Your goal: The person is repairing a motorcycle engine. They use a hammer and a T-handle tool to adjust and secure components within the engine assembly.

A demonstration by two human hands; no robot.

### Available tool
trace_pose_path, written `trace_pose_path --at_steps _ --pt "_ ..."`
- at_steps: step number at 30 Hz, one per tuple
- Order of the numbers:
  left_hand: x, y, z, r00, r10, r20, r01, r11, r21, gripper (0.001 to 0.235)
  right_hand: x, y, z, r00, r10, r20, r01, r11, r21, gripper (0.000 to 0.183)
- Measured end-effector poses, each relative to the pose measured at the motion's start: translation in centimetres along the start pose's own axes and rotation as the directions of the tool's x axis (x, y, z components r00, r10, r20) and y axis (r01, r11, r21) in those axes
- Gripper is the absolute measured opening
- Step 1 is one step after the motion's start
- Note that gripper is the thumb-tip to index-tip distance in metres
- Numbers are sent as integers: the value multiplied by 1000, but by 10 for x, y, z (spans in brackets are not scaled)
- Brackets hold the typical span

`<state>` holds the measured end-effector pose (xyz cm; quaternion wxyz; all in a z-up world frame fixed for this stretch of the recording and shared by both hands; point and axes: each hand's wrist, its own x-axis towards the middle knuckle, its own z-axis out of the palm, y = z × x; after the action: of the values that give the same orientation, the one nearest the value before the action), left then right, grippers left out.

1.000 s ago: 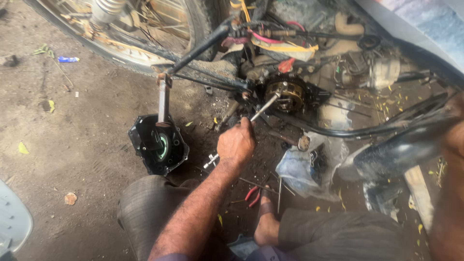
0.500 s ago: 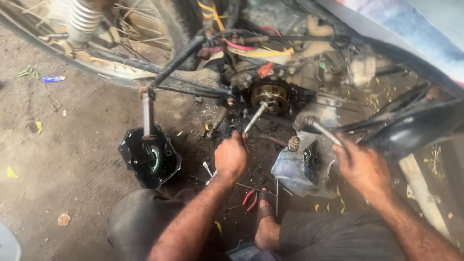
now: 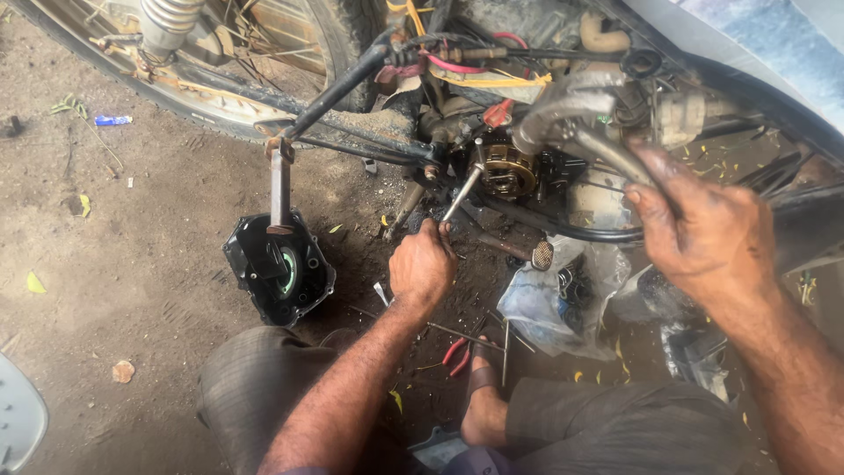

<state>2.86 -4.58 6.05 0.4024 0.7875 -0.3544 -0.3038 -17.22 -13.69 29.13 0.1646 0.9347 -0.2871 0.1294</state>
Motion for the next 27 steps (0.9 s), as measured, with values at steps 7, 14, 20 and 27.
trace_pose_path --at_steps 7,14,20,27 --pt "-1 -1 -2 999 18 38 -17 1000 -13 42 33 -16 20 988 -99 117 119 977 -179 41" --pt "-2 -3 -5 998 56 -18 -56 998 -35 39 67 -70 -35 977 -182 111 206 939 -276 50" --pt "3 -7 4 996 -16 87 22 997 -70 41 50 -38 -5 962 -259 -83 253 965 -75 24" --pt "0 -21 24 989 145 36 -146 989 21 38 22 -21 36 827 224 516 63 875 -480 59"
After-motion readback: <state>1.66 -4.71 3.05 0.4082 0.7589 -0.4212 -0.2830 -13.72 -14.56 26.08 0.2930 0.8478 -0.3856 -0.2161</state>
